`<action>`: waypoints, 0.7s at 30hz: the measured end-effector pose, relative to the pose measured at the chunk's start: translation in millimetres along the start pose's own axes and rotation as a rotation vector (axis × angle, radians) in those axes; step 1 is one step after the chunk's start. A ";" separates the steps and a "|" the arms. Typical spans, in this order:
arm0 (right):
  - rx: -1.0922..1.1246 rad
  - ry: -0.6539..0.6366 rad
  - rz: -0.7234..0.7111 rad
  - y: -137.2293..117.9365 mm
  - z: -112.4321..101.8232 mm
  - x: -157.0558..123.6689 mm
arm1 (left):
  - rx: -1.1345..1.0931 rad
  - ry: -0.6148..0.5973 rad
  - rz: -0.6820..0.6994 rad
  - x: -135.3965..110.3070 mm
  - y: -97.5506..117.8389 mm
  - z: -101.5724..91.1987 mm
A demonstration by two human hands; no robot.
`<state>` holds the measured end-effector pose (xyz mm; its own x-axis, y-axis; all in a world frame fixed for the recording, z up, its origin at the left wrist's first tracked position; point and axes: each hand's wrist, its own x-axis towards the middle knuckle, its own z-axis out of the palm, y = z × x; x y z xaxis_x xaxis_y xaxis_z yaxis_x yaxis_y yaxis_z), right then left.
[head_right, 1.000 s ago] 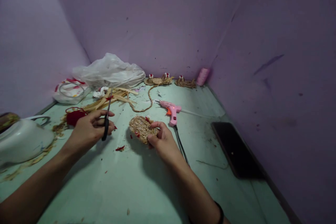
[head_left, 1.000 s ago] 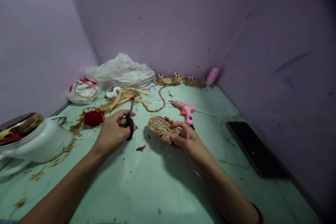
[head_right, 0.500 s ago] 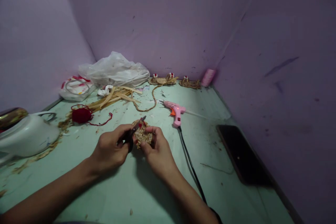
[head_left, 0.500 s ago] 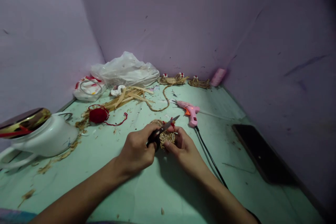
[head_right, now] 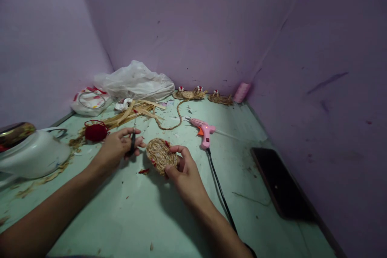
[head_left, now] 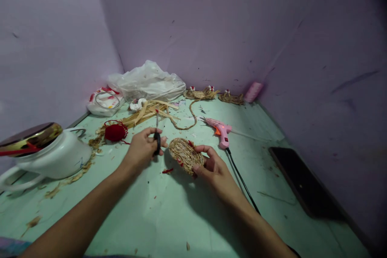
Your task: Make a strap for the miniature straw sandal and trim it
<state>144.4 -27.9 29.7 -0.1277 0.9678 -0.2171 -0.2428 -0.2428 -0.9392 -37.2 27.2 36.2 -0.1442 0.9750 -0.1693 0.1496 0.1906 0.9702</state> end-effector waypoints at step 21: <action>-0.060 0.420 -0.302 -1.2 -26.7 11.2 | -0.732 -0.143 -0.505 -13.8 -4.0 17.8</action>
<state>168.9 -15.0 21.2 0.3392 0.9407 -0.0100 -0.1518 0.0442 -0.9874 -18.4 15.0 31.5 0.1066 0.8093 -0.5777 -0.5658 0.5271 0.6340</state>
